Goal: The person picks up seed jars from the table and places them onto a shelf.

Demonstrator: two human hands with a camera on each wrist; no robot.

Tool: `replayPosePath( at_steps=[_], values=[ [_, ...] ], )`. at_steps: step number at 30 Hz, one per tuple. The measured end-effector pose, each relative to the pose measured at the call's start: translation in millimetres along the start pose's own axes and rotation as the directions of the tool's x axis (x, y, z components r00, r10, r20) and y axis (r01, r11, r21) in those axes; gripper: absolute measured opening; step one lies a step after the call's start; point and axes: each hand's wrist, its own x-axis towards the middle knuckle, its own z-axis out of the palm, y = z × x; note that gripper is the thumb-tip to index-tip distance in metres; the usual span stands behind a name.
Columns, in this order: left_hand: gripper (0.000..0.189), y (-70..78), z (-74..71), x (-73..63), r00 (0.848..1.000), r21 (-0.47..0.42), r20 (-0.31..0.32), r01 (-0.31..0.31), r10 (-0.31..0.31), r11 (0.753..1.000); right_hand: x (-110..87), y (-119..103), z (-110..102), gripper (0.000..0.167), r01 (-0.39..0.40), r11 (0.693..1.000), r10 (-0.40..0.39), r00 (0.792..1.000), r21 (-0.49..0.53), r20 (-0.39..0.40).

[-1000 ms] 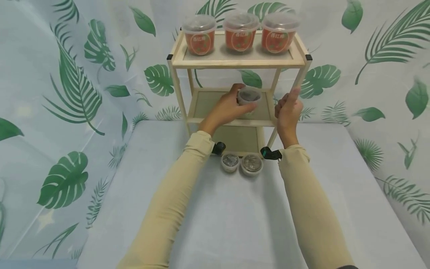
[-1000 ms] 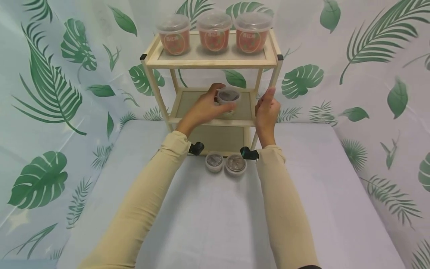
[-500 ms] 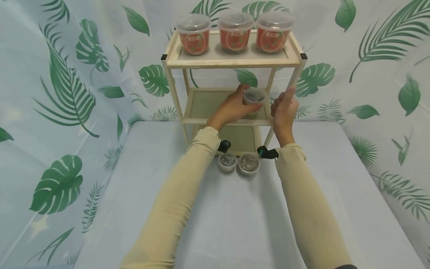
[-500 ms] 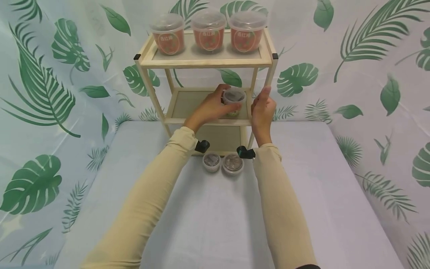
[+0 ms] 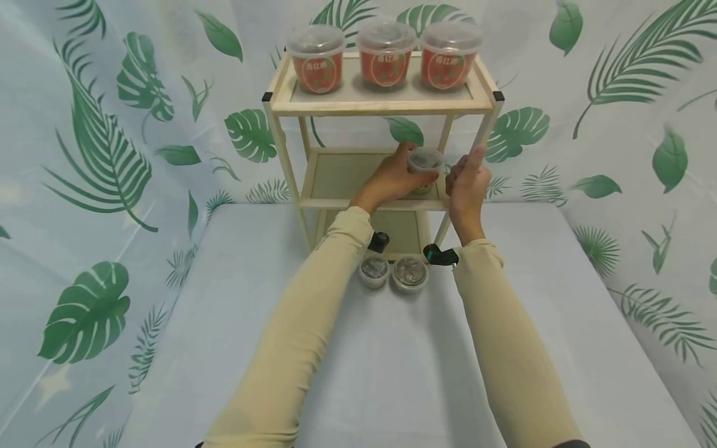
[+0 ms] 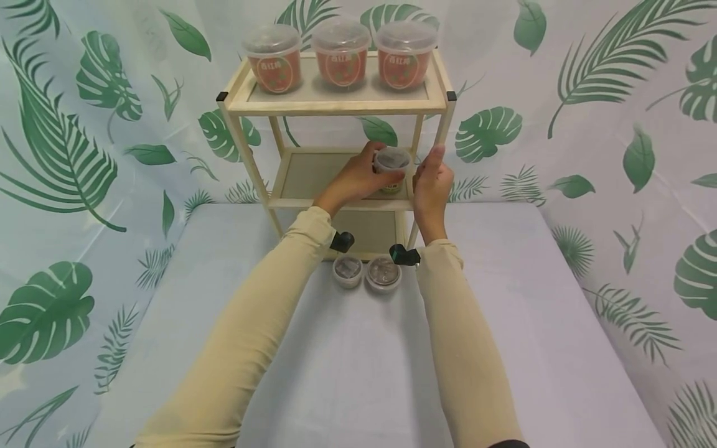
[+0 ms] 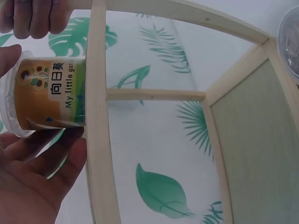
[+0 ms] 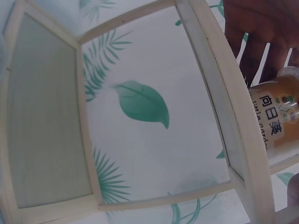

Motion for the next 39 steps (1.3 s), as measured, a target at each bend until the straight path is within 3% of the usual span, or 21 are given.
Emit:
replayPosePath(
  at_steps=[21,31,34,39],
  values=[
    [0.094,0.3,8.4,1.2,1.0,-0.009,-0.021,0.019,-0.02,1.0,-2.5,2,0,0.057,0.014,1.0,-0.013,1.0,-0.028,0.008],
    [0.101,4.4,-1.6,-6.2,0.997,-0.038,-0.064,0.044,-0.047,0.998,1.0,1,0,0.058,0.001,1.0,-0.002,1.0,-0.029,-0.012],
    [0.1,6.1,-5.9,-12.6,0.996,-0.047,-0.085,0.02,-0.024,0.999,0.6,1,0,0.058,0.012,0.999,-0.012,1.0,-0.041,-0.008],
    [0.095,10.7,-12.7,-28.5,0.986,-0.073,-0.148,-0.09,0.079,0.993,0.0,2,1,0.057,0.022,0.999,-0.022,1.0,-0.045,-0.004]
  ],
)
